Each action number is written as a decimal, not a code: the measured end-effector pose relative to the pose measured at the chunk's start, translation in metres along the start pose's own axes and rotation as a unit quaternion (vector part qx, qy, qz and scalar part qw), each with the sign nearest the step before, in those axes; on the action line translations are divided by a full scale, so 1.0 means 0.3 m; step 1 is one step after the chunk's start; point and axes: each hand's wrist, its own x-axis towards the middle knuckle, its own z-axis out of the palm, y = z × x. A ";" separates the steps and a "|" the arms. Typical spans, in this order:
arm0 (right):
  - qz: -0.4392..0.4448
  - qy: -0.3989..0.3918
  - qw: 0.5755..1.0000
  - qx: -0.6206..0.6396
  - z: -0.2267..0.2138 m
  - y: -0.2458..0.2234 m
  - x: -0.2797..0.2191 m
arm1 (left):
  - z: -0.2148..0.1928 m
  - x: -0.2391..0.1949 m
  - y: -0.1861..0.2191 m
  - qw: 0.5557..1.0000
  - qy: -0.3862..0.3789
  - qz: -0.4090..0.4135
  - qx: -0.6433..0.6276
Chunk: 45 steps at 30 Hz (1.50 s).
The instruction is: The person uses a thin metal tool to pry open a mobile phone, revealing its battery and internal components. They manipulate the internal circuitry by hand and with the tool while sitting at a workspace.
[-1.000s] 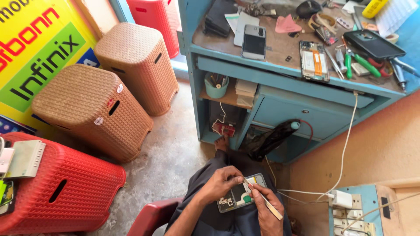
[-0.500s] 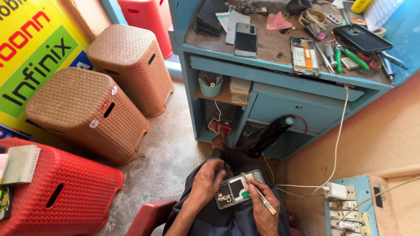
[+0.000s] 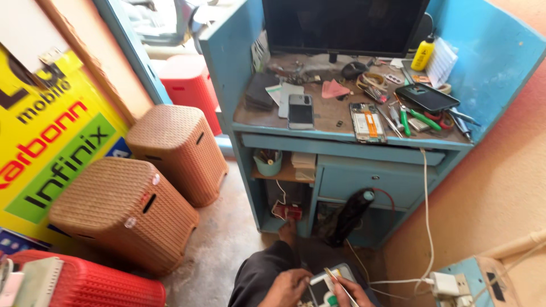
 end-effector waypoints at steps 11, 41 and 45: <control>0.120 0.018 0.991 -0.057 -0.079 0.078 0.031 | -0.078 0.043 0.199 0.991 -0.125 -0.049 -0.012; -0.153 -0.112 0.959 -0.210 -0.017 -0.495 -0.028 | 0.168 -0.082 0.082 0.808 -0.023 -0.236 -0.539; -0.195 -0.126 0.948 -0.218 -0.007 -0.478 -0.022 | 0.189 -0.091 0.063 0.801 -0.008 -0.256 -0.541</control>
